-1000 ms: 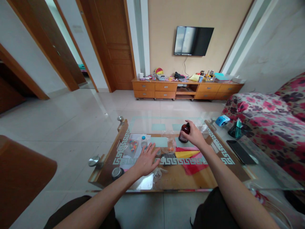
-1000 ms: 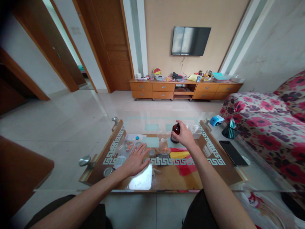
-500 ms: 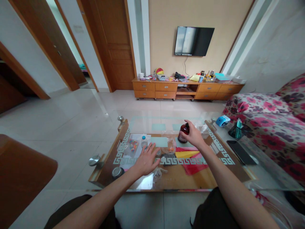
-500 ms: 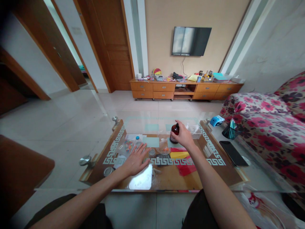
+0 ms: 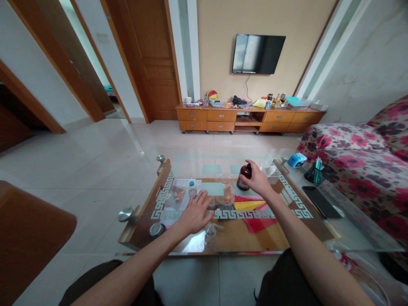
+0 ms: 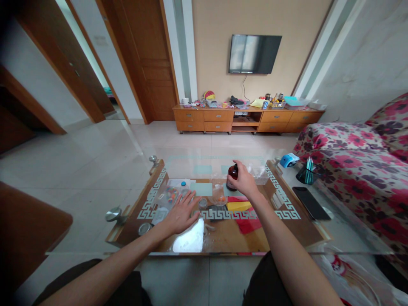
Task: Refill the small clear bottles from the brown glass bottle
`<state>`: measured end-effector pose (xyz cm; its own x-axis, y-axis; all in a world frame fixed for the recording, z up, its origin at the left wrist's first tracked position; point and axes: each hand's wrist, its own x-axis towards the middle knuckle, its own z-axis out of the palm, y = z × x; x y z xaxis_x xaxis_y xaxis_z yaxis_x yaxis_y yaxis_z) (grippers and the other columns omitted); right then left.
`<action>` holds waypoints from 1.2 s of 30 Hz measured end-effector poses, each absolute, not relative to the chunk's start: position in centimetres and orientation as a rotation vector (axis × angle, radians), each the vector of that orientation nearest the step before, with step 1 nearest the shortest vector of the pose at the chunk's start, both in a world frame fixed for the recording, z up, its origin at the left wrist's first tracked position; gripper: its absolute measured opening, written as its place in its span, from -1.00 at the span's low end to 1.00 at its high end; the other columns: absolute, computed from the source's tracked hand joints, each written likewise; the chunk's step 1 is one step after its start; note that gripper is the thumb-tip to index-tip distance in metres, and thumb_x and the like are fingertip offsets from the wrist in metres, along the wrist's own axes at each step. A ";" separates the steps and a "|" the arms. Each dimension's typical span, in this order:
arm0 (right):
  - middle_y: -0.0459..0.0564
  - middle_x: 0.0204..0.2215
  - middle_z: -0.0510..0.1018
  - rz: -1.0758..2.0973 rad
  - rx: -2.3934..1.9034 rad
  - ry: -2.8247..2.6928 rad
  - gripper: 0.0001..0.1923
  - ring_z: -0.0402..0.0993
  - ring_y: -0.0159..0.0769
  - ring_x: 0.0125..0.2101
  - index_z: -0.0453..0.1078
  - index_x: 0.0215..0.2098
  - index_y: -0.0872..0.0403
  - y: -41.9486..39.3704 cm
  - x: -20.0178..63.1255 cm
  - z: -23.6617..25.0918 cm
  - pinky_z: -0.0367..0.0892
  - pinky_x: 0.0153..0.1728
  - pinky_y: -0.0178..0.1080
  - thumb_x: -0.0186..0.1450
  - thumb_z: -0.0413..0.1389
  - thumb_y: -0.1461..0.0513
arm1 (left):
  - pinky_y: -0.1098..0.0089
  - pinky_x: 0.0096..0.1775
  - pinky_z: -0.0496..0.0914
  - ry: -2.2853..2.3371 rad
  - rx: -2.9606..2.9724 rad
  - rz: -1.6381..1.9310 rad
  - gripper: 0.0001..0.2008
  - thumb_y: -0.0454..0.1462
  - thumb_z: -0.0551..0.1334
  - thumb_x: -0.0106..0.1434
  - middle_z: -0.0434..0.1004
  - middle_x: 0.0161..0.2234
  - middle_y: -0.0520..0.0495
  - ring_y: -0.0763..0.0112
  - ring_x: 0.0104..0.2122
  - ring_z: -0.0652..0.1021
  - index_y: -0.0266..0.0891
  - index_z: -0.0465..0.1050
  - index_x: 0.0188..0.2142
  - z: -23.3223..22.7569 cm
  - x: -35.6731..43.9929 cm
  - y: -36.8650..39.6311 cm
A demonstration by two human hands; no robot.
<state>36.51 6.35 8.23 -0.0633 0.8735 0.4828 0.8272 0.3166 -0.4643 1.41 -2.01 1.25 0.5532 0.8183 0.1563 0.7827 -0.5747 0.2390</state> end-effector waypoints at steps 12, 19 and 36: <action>0.19 0.23 0.48 0.098 -1.531 -1.863 -0.21 0.54 0.16 0.12 0.14 0.43 -0.04 6.3 36.3 8.3 0.49 0.11 0.18 0.30 0.23 0.03 | -0.21 0.47 -0.11 1.368 2.635 0.375 -0.35 0.11 0.02 0.51 0.03 0.55 -0.19 -0.07 0.54 0.01 -0.01 0.18 0.49 1.6 1.5 -2.0; 0.19 0.22 0.48 0.103 -1.528 -1.867 -0.21 0.55 0.17 0.11 0.15 0.42 -0.04 6.3 36.4 8.2 0.48 0.12 0.20 0.29 0.24 0.03 | -0.22 0.46 -0.10 1.366 2.646 0.372 -0.34 0.11 0.02 0.51 0.01 0.55 -0.19 -0.07 0.54 0.00 -0.03 0.17 0.49 1.1 1.4 -1.9; 0.20 0.23 0.47 0.134 -1.495 -1.859 -0.20 0.53 0.17 0.13 0.15 0.42 -0.03 6.0 35.3 8.4 0.47 0.14 0.20 0.28 0.25 0.06 | -0.21 0.46 -0.10 1.366 2.648 0.365 -0.34 0.10 0.02 0.52 0.02 0.55 -0.19 -0.06 0.54 0.00 -0.04 0.17 0.49 1.2 1.5 -1.9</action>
